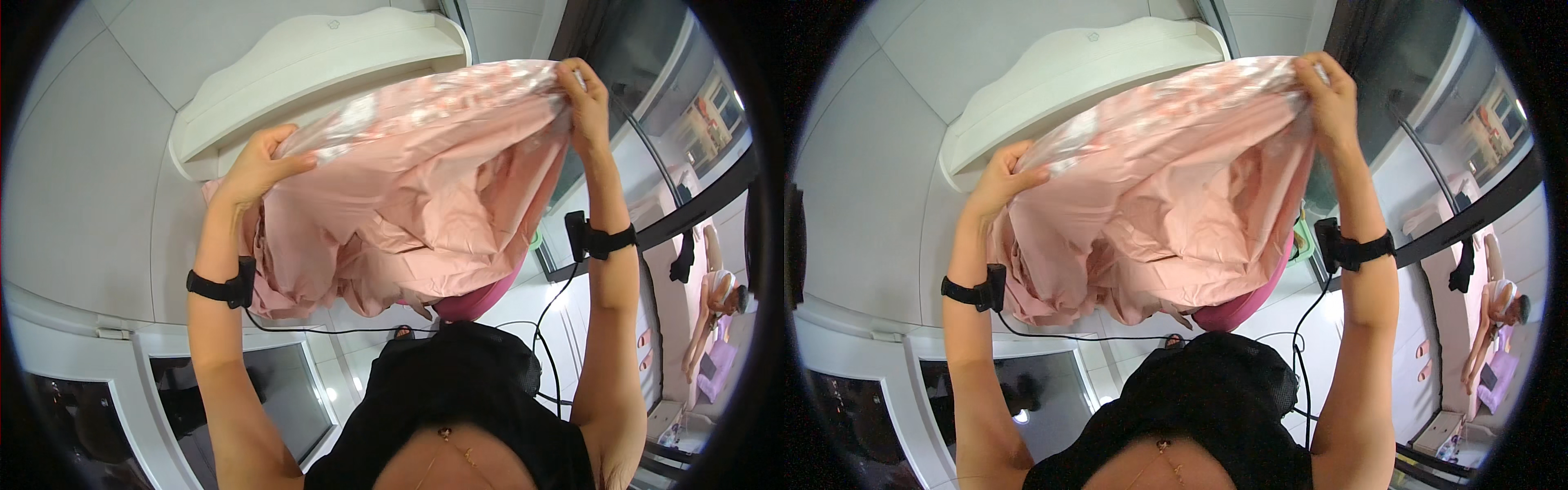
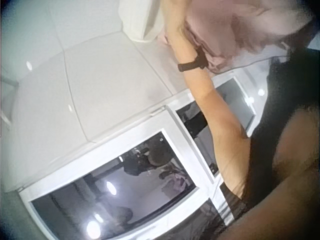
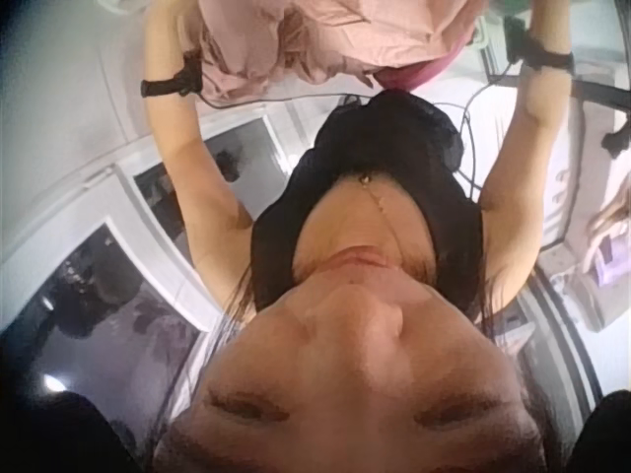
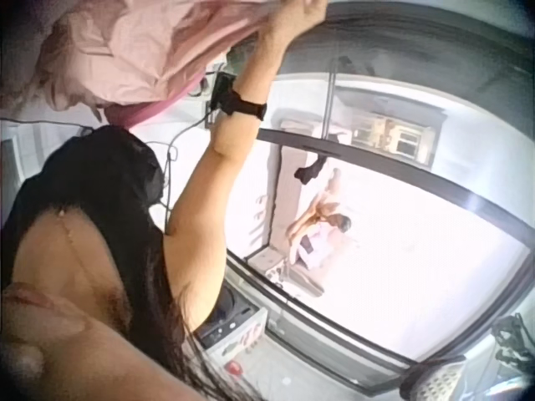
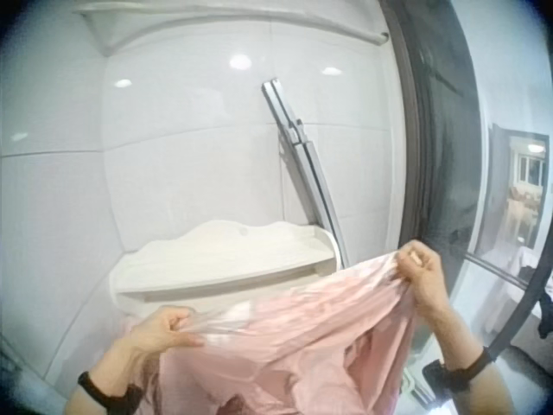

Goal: Inspecting a pink garment with lace trim near a laundry area.

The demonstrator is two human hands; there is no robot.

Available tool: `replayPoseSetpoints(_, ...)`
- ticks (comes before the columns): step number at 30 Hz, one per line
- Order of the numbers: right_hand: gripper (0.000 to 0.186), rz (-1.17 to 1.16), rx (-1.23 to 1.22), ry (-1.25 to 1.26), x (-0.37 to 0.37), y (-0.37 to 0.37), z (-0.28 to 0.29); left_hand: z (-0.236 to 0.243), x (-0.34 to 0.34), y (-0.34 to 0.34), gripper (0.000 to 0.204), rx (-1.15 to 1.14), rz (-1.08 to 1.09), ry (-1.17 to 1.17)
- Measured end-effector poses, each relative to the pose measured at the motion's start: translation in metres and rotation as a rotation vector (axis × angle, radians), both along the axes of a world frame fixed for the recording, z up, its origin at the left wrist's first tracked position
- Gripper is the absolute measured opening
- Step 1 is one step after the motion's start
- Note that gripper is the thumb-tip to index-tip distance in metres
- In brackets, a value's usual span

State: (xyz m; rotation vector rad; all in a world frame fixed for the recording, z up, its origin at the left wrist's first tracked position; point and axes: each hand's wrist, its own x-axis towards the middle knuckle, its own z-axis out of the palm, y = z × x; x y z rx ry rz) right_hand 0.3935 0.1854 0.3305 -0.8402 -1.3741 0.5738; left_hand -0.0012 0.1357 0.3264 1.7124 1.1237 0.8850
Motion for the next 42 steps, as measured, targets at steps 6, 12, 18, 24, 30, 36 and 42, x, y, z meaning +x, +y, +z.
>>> replayPoseSetpoints(6, 0.013, -0.333, 0.02, 0.091, 0.078, 0.023, -0.006, -0.015, -0.069, 0.007, 0.017, -0.019, 0.146, 0.087)
replayPoseSetpoints(12, 0.013, -0.327, 0.01, 0.151, 0.1, 0.027, -0.017, -0.016, -0.066, 0.004, 0.015, -0.002, 0.086, 0.161)
replayPoseSetpoints(18, 0.013, -0.177, -0.086, 0.384, 0.124, 0.054, -0.056, -0.024, -0.039, 0.011, 0.016, -0.018, 0.12, -0.112)
replayPoseSetpoints(24, 0.01, -0.224, -0.279, 0.664, 0.133, 0.055, -0.106, -0.035, -0.052, 0.009, 0.014, -0.06, 0.192, 0.096)
replayPoseSetpoints(30, 0.008, -0.273, -0.6, 0.402, 0.134, 0.019, -0.162, -0.093, -0.041, -0.009, 0.018, -0.192, 0.111, 0.15)
replayPoseSetpoints(36, 0.01, -0.386, -0.629, 0.22, 0.154, -0.003, -0.21, -0.139, -0.048, -0.007, 0.02, -0.122, 0.132, 0.245)
replayPoseSetpoints(42, 0.015, -0.449, -0.629, 0.098, 0.155, -0.015, -0.23, -0.147, -0.043, -0.015, 0.032, 0.006, 0.126, 0.395)
